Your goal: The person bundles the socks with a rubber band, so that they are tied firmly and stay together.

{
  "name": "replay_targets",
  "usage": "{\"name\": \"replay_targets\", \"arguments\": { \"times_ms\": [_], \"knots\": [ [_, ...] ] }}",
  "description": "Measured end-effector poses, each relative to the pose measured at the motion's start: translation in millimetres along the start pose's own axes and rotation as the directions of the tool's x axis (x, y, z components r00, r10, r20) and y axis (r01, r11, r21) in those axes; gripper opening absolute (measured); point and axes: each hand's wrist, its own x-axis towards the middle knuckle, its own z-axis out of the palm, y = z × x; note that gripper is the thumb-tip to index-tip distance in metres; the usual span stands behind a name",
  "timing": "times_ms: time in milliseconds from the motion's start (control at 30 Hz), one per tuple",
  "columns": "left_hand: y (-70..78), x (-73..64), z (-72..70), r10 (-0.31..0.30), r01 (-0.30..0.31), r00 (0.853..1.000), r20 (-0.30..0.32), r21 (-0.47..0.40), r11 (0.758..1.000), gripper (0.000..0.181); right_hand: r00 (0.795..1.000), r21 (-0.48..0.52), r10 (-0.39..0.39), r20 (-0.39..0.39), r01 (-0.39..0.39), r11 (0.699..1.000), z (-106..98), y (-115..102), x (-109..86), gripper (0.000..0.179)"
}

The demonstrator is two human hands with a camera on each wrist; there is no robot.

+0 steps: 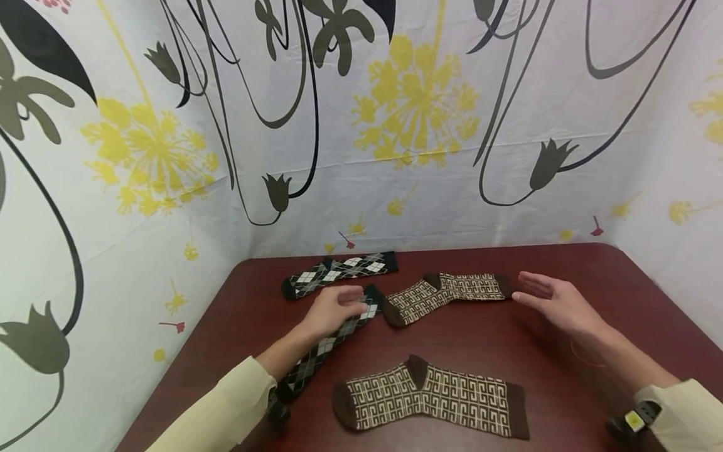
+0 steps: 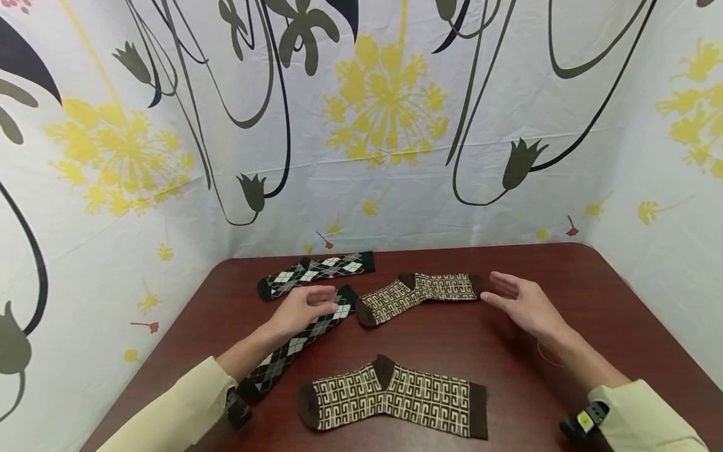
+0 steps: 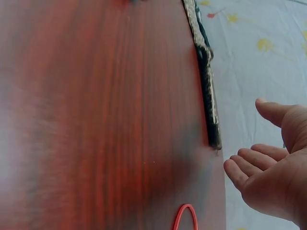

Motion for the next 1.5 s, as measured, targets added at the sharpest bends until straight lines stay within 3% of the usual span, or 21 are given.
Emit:
{"name": "replay_targets", "arguments": {
  "times_ms": [500,700,1000,1233,1500],
  "knots": [
    [1.5,29.1,34.8,0.003,-0.003,1.0,0.004,-0.033,0.999,0.051,0.999,0.069,0.032,0.033,-0.034,0.997,7.1,13.8,40.3,0.071],
    [4.6,33.6,45.9,-0.01,0.01,1.0,-0.025,0.025,1.0,0.047,0.997,0.103,0.072,0.019,-0.073,0.992,9.1,18.5,51.2,0.065],
    [1.3,37.1,56.7,-0.015,0.021,0.996,-0.092,0.062,0.998,0.038,0.994,0.085,0.105,-0.043,-0.101,0.991,13.4,21.3,62.3,0.052],
    [-1.7,36.4,61.7,-0.007,0.021,0.986,-0.169,0.084,0.996,0.032,0.986,0.025,0.088,-0.141,-0.085,0.996,17.0,24.8,68.8,0.041],
    [-2.0,35.3,61.6,0.016,0.003,0.984,-0.18,0.104,0.995,0.031,0.97,-0.034,0.08,-0.231,-0.09,0.995,20.4,22.5,72.1,0.032]
  ]
}}
